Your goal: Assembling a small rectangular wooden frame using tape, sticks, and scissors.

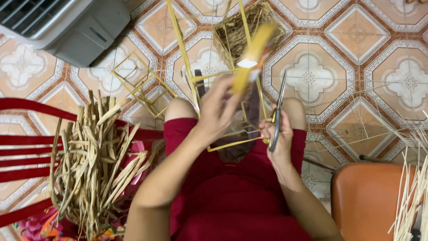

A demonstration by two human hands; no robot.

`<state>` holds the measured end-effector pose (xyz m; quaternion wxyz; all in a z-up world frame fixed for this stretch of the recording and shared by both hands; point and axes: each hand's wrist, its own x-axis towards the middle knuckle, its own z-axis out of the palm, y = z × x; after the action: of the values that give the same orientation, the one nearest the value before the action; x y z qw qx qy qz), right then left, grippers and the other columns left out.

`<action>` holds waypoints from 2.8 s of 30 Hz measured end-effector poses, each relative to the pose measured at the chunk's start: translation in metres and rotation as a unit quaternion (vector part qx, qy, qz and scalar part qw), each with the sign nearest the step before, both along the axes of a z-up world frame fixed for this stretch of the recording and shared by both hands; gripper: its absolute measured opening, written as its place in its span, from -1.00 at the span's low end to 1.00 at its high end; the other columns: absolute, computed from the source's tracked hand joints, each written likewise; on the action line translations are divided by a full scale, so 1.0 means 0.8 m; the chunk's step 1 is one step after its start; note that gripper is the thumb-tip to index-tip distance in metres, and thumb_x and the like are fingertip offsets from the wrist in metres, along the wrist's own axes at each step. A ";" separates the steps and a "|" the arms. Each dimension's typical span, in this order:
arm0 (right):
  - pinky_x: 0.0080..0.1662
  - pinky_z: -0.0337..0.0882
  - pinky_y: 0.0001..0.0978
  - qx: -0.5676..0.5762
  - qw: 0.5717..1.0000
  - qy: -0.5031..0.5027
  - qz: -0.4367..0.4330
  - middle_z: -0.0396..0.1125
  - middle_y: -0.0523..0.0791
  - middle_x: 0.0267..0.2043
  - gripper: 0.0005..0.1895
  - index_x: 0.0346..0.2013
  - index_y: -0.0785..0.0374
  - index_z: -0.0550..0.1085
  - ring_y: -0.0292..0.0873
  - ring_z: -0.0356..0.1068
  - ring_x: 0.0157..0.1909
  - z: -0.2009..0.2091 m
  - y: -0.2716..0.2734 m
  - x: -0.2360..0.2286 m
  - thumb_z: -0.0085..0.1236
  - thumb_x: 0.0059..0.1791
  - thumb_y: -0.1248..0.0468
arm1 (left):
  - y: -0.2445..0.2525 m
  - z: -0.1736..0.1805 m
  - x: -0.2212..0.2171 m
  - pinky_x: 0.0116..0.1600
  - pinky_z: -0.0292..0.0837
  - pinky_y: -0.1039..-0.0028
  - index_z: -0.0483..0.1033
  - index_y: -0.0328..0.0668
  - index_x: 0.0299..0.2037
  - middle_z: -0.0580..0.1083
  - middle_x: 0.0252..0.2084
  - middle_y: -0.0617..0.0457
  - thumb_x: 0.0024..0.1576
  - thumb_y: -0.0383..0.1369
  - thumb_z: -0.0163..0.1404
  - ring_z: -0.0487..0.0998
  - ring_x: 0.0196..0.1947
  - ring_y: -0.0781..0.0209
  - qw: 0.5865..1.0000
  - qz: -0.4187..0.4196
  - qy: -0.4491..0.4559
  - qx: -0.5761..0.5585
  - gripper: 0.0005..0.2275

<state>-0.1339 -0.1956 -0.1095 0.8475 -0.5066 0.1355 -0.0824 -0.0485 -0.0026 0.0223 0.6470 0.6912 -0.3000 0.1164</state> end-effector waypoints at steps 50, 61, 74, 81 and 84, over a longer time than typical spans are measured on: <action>-0.08 0.47 -0.16 -0.479 0.785 0.212 -0.330 0.43 -0.06 -0.22 -0.62 0.00 0.29 0.31 -0.08 0.49 -0.17 -0.174 -0.294 0.083 0.26 -0.03 0.46 | 0.076 -0.262 -0.020 -0.27 0.40 0.64 0.48 -0.28 -0.09 0.46 -0.38 0.17 0.24 -0.50 0.05 0.44 -0.40 0.45 0.940 0.013 0.336 0.057 -0.91; -0.15 0.50 -0.08 -0.285 0.704 0.485 -0.434 0.25 -0.06 -0.11 -0.61 0.03 0.22 0.16 -0.05 0.46 -0.19 -0.212 -0.245 -0.008 0.12 0.01 0.40 | 0.077 -0.258 -0.020 -0.23 0.45 0.62 0.46 -0.29 -0.01 0.49 -0.28 0.16 0.24 -0.49 0.03 0.46 -0.34 0.44 0.945 0.030 0.320 0.055 -0.85; -0.39 0.43 -0.38 -0.191 0.857 0.145 -0.456 0.33 -0.11 -0.27 -0.77 0.08 0.18 0.26 -0.23 0.40 -0.35 -0.278 -0.323 0.082 -0.15 0.13 0.43 | 0.077 -0.269 -0.024 -0.30 0.37 0.64 0.47 -0.28 -0.08 0.44 -0.39 0.17 0.25 -0.52 0.04 0.42 -0.42 0.45 0.943 0.058 0.326 0.022 -0.91; -0.58 0.26 -0.56 -0.148 0.915 0.106 -0.360 0.31 -0.24 -0.55 -0.75 0.03 0.18 0.36 -0.38 0.29 -0.61 -0.113 -0.344 0.148 -0.32 0.22 0.23 | 0.082 -0.266 -0.021 -0.32 0.37 0.65 0.47 -0.26 -0.03 0.44 -0.35 0.18 0.25 -0.52 0.04 0.41 -0.44 0.46 0.949 0.052 0.310 -0.024 -0.87; -0.56 0.07 -0.52 -0.067 0.941 0.036 -0.329 0.23 -0.23 -0.57 -0.67 0.02 0.25 0.46 -0.36 0.17 -0.62 -0.040 -0.333 0.138 -0.32 0.25 0.21 | 0.088 -0.264 -0.022 -0.31 0.40 0.64 0.45 -0.27 -0.04 0.45 -0.32 0.16 0.26 -0.53 0.03 0.42 -0.43 0.45 0.949 0.064 0.306 -0.040 -0.88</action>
<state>-0.0233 -0.4617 -0.1413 0.7321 -0.4918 0.3188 -0.3472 -0.0664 0.0677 -0.1888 0.7260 0.6850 -0.0382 -0.0478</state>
